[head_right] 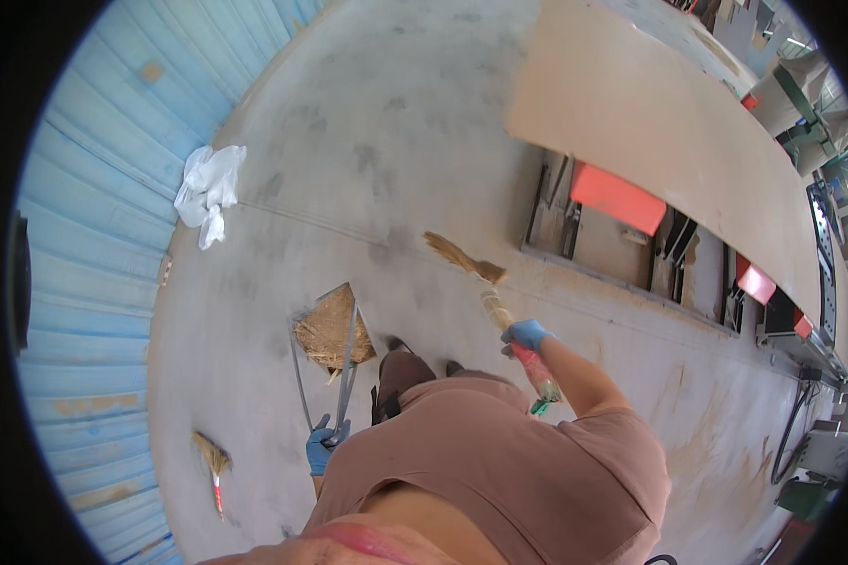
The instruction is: The person sweeps sawdust and debris on a concrete floor using a broom and dustpan. They move a vacuum hose aside, gather the debris into piles, and scoop it into the dustpan while walking around a workshop area.
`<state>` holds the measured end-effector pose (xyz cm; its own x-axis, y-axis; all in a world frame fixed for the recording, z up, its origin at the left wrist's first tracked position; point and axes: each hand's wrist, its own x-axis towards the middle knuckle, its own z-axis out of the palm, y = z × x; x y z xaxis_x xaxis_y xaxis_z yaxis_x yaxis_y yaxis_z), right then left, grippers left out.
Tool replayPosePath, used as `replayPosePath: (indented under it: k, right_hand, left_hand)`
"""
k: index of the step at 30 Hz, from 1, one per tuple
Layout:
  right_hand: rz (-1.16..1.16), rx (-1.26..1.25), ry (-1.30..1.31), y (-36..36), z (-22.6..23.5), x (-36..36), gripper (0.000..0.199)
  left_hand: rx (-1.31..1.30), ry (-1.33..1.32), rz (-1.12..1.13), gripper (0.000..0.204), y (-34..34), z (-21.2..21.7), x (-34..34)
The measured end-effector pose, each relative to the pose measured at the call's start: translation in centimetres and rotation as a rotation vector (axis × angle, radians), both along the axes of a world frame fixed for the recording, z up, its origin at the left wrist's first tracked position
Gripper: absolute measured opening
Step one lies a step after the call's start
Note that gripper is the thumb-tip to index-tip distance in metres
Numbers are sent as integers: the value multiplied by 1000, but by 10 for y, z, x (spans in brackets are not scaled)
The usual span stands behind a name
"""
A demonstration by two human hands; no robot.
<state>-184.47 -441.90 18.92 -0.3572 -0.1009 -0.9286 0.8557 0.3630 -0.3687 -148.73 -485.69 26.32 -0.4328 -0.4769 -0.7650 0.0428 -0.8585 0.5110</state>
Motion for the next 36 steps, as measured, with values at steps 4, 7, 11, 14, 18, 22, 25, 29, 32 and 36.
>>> replayPosePath:
  k: [4, 7, 11, 14, 18, 22, 25, 29, 32, 36]
  right_hand:
    - [66, -2, 108, -107, 10, -122, 30]
    - [-39, -111, 141, -177, 32, -189, 36]
    - [-111, -147, 140, -248, 64, -275, 43]
    - [-196, -120, 179, -285, 70, -332, 39]
    - [-235, -103, 162, -320, 53, -435, 40]
    - [-202, -74, 180, -346, 43, -584, 37]
    - [-103, 36, 116, -369, 51, -697, 32]
    - [-327, -33, 142, -383, 70, -821, 36]
    - [-412, -16, 145, -392, 68, -923, 38]
    - [-538, -13, 156, -401, 66, -1048, 39]
  left_hand:
    - [6, -69, -36, 49, -104, -2, -133]
    - [-61, -112, -172, 49, -181, -5, -244]
    - [26, -57, -210, 49, -275, 3, -383]
    - [-1, -116, -239, 50, -330, 5, -490]
    - [-3, -115, -264, 52, -388, 6, -635]
    - [-59, -218, -328, 51, -423, 19, -786]
    - [-24, -129, -393, 52, -455, 32, -900]
    - [-14, -158, -435, 54, -476, 22, -1035]
    - [36, -88, -494, 55, -497, 5, -1161]
    - [-128, -108, -733, 58, -513, 2, -1338]
